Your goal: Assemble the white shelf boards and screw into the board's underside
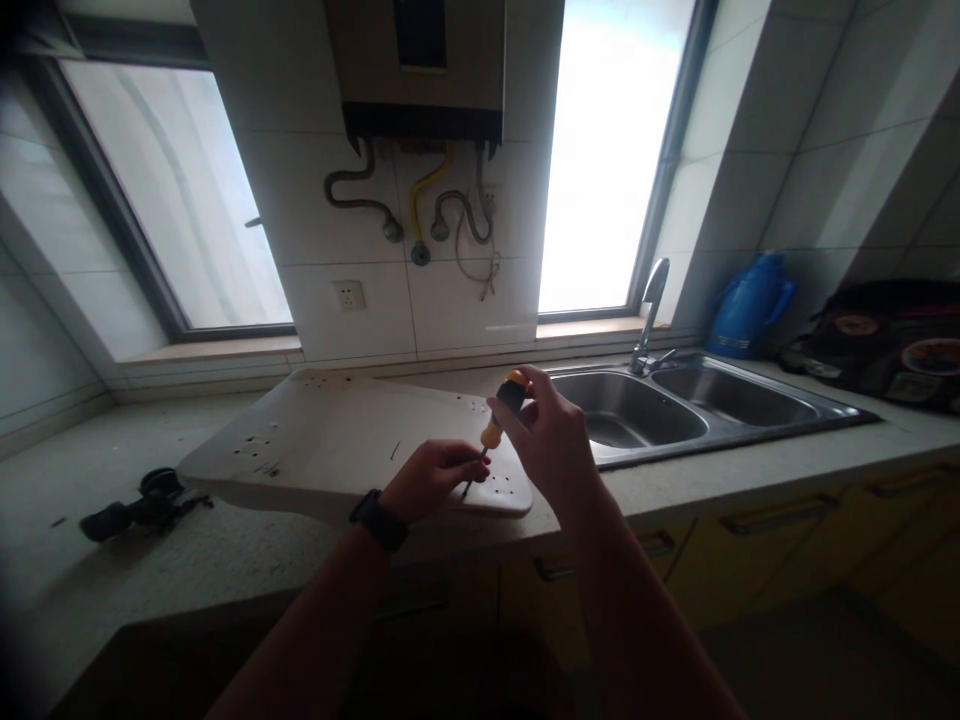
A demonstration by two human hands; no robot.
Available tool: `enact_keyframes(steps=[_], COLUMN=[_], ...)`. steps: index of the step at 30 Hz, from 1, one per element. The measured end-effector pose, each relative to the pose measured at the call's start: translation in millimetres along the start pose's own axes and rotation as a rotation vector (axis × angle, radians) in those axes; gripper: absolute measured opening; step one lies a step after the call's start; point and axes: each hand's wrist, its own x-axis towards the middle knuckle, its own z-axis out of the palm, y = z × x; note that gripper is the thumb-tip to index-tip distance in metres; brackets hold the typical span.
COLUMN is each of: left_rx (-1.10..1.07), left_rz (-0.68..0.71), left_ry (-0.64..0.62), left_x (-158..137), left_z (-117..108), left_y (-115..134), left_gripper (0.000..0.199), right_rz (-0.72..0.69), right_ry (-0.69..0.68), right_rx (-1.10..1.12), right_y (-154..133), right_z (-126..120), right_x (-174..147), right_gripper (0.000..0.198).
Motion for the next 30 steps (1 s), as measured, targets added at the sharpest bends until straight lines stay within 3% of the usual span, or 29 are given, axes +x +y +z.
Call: enact_keyframes(steps=[2,6,8,11,16,23,26,30], left_rx=[-0.004,0.007,0.025,0.058,0.034,0.015,0.036,0.036], left_rz=[0.007,0.021,0.025,0.024,0.013,0.050,0.060,0.058], left_ry=[0.003,0.003,-0.003,-0.001,0.010,0.041,0.071,0.065], left_x=[-0.3,-1.7,-2.4,-2.9,-2.4,-3.0,-2.7,-3.4], left_z=[-0.1,-1.0,-1.5,-1.9,-1.7,-0.7,0.5,1.3], left_y=[-0.2,2.7,5.3,7.5,5.2,4.2,4.3,7.2], left_gripper=[0.029,0.027,0.026,0.025,0.025,0.037,0.025,0.020], right_rz=[0.035,0.032,0.028,0.047,0.071,-0.023,-0.015,0.014], right_ry=[-0.055,-0.319,-0.398,-0.372,-0.225,-0.094,-0.134,-0.317], right_rx=[0.072,0.512,0.630,0.640,0.433,0.169,0.203,0.518], right_y=[-0.9,8.8,15.1,18.7,8.9,6.1,4.6,1.5], right_z=[-5.1,-11.6,-11.1,-7.3,-3.4,-0.1,-0.7,-3.5], right_x=[0.0,3.7,6.2,9.3,9.3,5.2,6.2,7.9], right_gripper=[0.046,0.057,0.058,0.049,0.048,0.048,0.049,0.057])
